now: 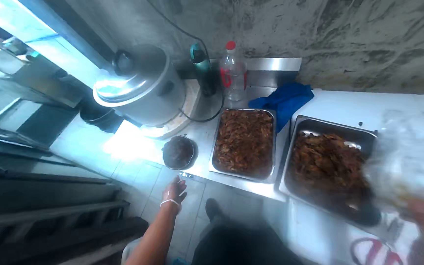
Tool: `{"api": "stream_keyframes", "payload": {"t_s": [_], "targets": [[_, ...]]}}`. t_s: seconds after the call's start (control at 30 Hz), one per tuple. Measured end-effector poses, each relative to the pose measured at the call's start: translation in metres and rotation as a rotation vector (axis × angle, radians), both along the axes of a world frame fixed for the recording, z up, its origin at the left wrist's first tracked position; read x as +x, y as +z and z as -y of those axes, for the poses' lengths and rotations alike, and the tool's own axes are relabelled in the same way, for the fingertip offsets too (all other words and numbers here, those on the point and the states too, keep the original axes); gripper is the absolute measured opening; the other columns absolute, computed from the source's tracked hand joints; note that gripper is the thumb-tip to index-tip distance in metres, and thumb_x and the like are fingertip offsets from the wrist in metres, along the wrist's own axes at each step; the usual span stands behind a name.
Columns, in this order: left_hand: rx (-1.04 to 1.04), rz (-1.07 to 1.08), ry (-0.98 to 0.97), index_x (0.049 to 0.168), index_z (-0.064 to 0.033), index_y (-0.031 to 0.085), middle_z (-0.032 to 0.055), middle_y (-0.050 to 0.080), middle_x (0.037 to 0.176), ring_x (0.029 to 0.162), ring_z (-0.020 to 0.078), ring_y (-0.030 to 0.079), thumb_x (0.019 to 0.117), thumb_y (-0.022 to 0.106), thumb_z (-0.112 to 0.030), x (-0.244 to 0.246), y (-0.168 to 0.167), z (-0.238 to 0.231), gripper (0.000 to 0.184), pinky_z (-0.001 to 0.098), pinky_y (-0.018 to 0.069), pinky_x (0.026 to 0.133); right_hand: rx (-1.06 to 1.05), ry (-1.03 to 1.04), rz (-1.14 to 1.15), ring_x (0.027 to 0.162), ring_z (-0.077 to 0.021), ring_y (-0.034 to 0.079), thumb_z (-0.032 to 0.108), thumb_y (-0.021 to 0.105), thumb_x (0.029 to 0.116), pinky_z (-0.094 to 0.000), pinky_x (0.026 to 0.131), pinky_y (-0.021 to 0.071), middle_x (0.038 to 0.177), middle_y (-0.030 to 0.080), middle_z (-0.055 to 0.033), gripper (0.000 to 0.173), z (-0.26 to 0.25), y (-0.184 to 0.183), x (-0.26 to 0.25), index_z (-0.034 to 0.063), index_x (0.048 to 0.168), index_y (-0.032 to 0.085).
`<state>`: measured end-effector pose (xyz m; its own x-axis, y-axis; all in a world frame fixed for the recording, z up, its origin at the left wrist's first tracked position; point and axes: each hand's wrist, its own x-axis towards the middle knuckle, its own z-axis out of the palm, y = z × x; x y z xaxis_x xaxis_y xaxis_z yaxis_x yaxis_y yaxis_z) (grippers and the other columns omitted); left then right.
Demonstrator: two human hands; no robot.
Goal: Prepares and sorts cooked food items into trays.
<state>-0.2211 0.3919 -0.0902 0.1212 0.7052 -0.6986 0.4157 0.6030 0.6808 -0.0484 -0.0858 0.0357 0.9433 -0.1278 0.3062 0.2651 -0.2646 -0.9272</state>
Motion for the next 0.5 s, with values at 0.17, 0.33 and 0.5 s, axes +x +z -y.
{"api": "stream_keyframes", "payload": {"t_s": [0.17,0.33,0.5], "targets": [[-0.149,0.063,-0.057,0.122,-0.0013,0.060,0.0119,0.067,0.099,0.081,0.0210,0.065,0.1095,0.045,-0.040,0.012,-0.023,-0.066,0.043,0.0399,0.0556,0.072,-0.093,0.200,0.021,0.089,0.0040,0.066,0.006,0.067,0.0935,-0.0200,0.079,0.0595,0.098,0.069,0.0164,0.013,-0.118,-0.012,-0.072,0.0157,0.102,0.069],[-0.168,0.065,-0.143,0.130,0.0016,0.057,0.0197,0.070,0.105,0.085,0.0268,0.071,0.1051,0.058,-0.022,0.010,-0.041,-0.107,0.034,0.0419,0.0600,0.074,-0.093,0.468,-0.056,0.081,-0.0031,0.067,0.013,0.068,0.0932,-0.0219,0.070,0.0608,0.096,0.071,0.0044,0.006,-0.272,-0.018,-0.104,0.0123,0.098,0.071],[-0.137,0.189,-0.096,0.107,0.0075,0.060,0.0224,0.068,0.093,0.075,0.0284,0.072,0.0963,0.065,-0.002,-0.007,-0.040,-0.128,0.015,0.0418,0.0635,0.067,-0.170,0.696,-0.210,0.083,-0.0086,0.067,0.017,0.064,0.0956,-0.0263,0.071,0.0606,0.101,0.069,-0.0033,0.014,-0.394,-0.034,-0.117,0.0057,0.100,0.071]]}}
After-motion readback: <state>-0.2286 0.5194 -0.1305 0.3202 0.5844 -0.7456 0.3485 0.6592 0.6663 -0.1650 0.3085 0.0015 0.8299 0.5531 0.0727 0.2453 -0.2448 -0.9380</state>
